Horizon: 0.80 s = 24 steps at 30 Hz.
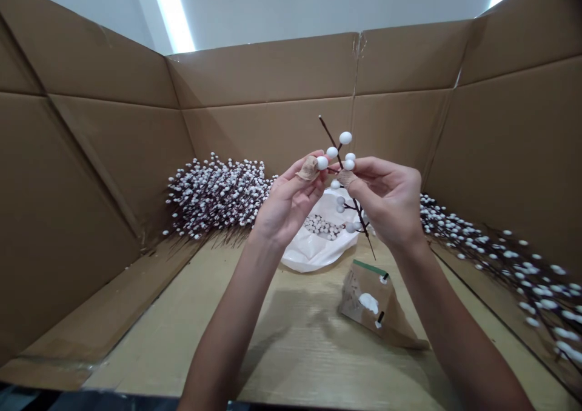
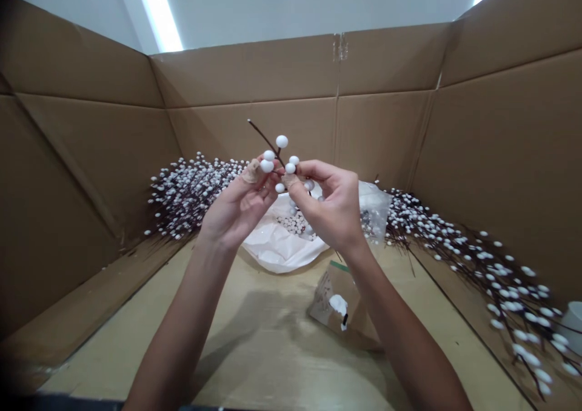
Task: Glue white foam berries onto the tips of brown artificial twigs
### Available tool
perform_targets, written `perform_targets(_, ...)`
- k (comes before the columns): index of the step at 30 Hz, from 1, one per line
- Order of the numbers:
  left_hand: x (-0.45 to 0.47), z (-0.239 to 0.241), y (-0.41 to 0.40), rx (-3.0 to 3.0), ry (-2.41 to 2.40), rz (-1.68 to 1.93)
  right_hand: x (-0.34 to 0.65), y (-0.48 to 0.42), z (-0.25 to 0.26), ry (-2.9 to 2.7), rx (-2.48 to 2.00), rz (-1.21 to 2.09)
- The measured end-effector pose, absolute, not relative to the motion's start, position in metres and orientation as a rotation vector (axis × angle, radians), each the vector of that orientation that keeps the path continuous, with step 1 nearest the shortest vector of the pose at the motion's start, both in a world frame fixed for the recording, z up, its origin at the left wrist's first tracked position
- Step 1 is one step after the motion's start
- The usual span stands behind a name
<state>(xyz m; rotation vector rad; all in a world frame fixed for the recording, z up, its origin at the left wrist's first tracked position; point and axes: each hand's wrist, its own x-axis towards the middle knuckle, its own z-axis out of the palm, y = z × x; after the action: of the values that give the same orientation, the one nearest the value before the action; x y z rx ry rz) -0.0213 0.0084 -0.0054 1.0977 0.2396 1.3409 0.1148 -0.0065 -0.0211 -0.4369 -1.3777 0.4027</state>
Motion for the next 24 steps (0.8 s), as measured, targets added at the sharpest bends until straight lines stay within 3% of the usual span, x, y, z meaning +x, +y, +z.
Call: perform_targets(24, -0.0164, -0.0072, 0.0058, 1.100, 0.209, 1.369, 0.1155, -0.0088, -0.0201, -1.380, -0.508, 0.296)
